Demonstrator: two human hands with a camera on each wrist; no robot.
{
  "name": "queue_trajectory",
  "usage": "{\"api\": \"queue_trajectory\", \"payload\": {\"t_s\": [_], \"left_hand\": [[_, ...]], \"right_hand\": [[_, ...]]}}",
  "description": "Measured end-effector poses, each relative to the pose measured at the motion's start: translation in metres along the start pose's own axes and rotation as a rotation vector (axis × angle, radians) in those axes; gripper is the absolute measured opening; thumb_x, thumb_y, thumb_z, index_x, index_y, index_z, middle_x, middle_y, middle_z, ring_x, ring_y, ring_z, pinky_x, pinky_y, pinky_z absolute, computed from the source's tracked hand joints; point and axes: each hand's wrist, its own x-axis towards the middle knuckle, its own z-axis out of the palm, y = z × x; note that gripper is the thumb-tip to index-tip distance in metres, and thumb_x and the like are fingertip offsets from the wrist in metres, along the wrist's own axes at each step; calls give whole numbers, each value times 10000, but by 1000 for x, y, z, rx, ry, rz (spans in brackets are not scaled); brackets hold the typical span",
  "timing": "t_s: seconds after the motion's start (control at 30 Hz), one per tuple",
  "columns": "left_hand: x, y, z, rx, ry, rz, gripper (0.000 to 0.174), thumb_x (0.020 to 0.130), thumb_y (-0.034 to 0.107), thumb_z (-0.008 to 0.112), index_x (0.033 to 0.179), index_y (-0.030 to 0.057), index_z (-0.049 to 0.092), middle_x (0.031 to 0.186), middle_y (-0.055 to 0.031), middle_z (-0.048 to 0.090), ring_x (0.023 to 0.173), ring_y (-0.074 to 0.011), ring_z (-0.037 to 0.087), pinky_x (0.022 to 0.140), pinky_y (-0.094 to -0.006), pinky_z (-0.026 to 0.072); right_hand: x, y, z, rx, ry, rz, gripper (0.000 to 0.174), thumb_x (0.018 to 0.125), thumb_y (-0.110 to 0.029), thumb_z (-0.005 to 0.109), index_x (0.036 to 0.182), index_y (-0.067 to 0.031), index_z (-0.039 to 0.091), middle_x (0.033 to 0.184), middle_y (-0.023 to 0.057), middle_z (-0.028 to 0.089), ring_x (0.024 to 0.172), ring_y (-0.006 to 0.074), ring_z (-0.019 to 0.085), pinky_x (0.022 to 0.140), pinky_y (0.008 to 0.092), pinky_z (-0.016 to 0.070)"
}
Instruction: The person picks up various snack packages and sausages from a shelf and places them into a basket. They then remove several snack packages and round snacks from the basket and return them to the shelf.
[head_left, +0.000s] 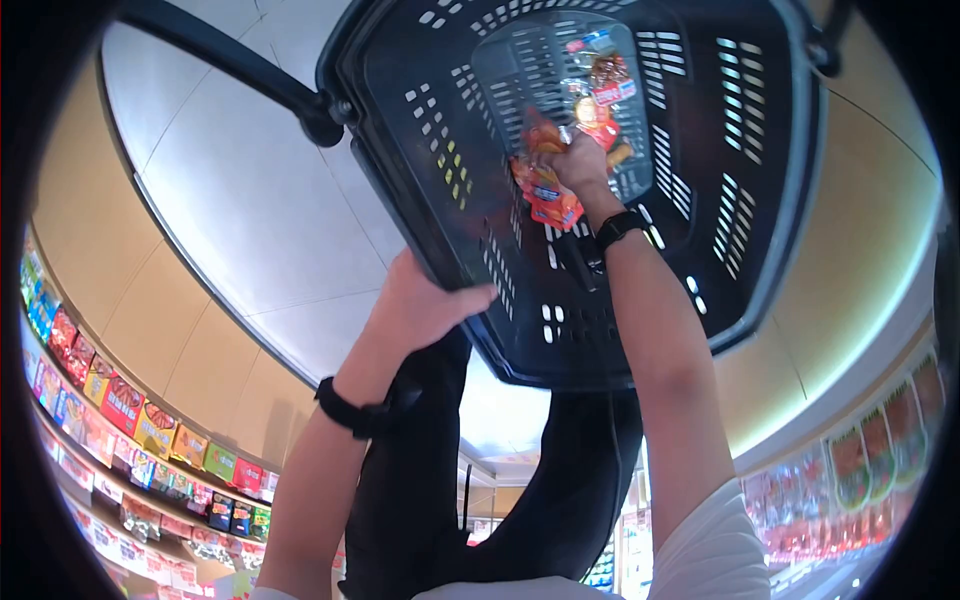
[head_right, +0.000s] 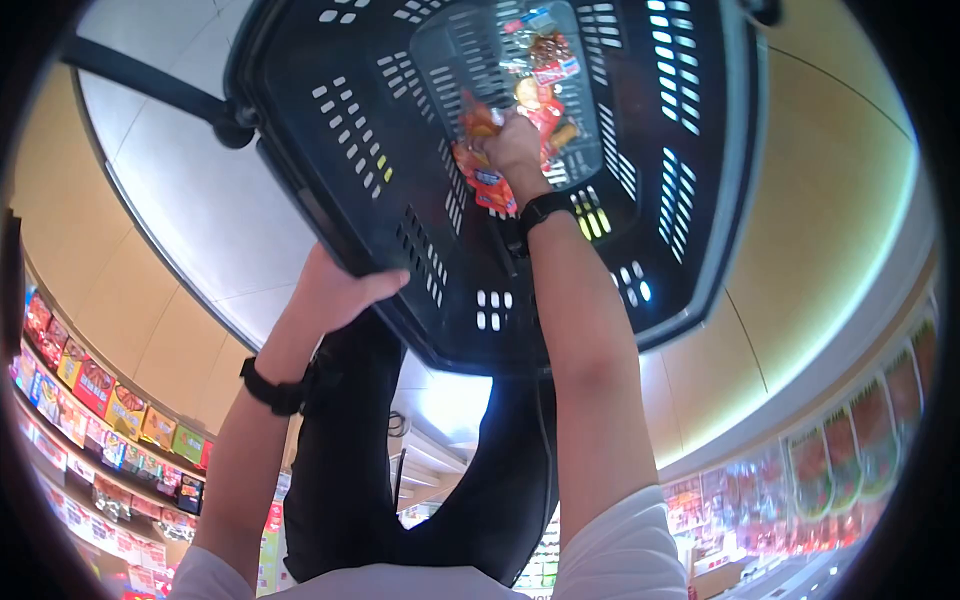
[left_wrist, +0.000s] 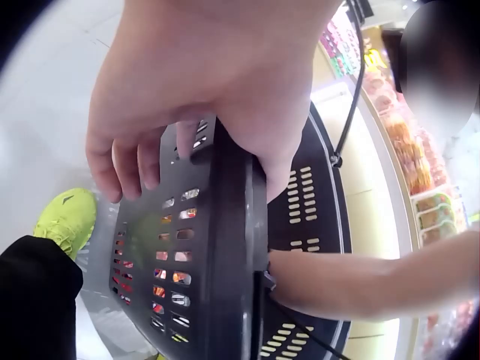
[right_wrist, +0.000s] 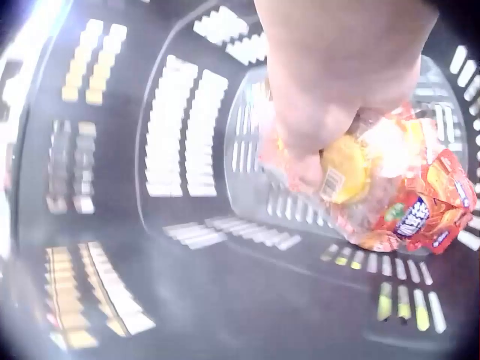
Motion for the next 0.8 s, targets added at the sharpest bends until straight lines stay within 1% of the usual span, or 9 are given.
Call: {"api": "queue_trajectory", "payload": {"t_s": [0.07, 0.17, 0.23, 0.3, 0.47, 0.57, 0.6, 0.67, 0.8], "left_hand": [[-6, 2, -3, -60, -1, -78, 475, 660, 174, 766, 1052, 8, 555, 888, -117, 655, 838, -213, 634, 781, -328, 491], [-48, 40, -4, 9, 51, -167, 673, 683, 304, 783, 1180, -32, 476, 968, -170, 637, 893, -232, 619, 809, -336, 490], [-97, 86, -16, 212, 172, -113, 717, 684, 355, 776, 1209, -27, 473, 1042, -195, 606, 930, -247, 598, 808, -338, 488], [-147, 138, -29, 49, 50, 6, 653, 777, 414, 690, 1226, -12, 482, 1090, -183, 593, 944, -273, 590, 812, -368, 487], [-254, 271, -64, -1192, -991, -123, 754, 906, 596, 350, 1377, 9, 305, 1340, -148, 428, 1169, -278, 485, 950, -411, 414], [-321, 290, -75, -1428, -1052, -6, 719, 929, 547, 300, 1373, -18, 289, 1350, -182, 403, 1221, -308, 440, 1005, -451, 371], [-347, 310, -89, -1110, -994, 101, 623, 943, 455, 328, 1377, 9, 293, 1354, -176, 397, 1229, -289, 433, 1009, -420, 378], [-376, 319, -96, -1141, -1005, 142, 582, 945, 415, 338, 1372, 21, 306, 1351, -168, 402, 1223, -278, 440, 1005, -410, 383], [-418, 312, -99, -1133, -1081, 87, 545, 934, 247, 451, 1400, 49, 248, 1335, -128, 426, 1186, -262, 479, 985, -385, 406]], "right_hand": [[-44, -7, -33, 383, 57, 211, 522, 608, -235, 796, 1043, -11, 617, 971, 156, 661, 891, 272, 645, 791, 349, 490], [-143, -55, -112, 1183, 34, 177, 462, 734, -87, 726, 1166, -13, 577, 1032, 77, 636, 904, 161, 612, 807, 296, 480], [-210, -88, -164, 1216, 49, 115, 472, 752, -51, 710, 1193, 10, 552, 1059, 79, 624, 913, 149, 603, 810, 287, 479], [-296, -132, -215, 817, 264, 7, 345, 774, -102, 711, 1079, 7, 591, 1014, 58, 640, 891, 166, 615, 789, 271, 475], [-505, -270, -295, -172, 870, -683, 328, 733, -193, 739, 982, -43, 588, 985, 83, 644, 941, 252, 604, 840, 351, 461], [-599, -317, -293, -266, 762, -819, 401, 704, -246, 751, 1033, -88, 585, 1139, 100, 588, 1067, 320, 534, 925, 437, 396], [-627, -334, -293, -283, 755, -738, 438, 681, -284, 752, 1053, -115, 596, 1227, 117, 521, 1145, 334, 464, 964, 461, 348], [-673, -352, -295, -279, 692, -618, 571, 638, -394, 772, 1135, -173, 597, 1406, 149, 330, 1290, 394, 272, 1036, 511, 229], [-728, -352, -279, 37, 831, -637, 677, 629, -399, 803, 1198, -135, 546, 1405, 174, 320, 1291, 390, 280, 1028, 489, 260]]}}
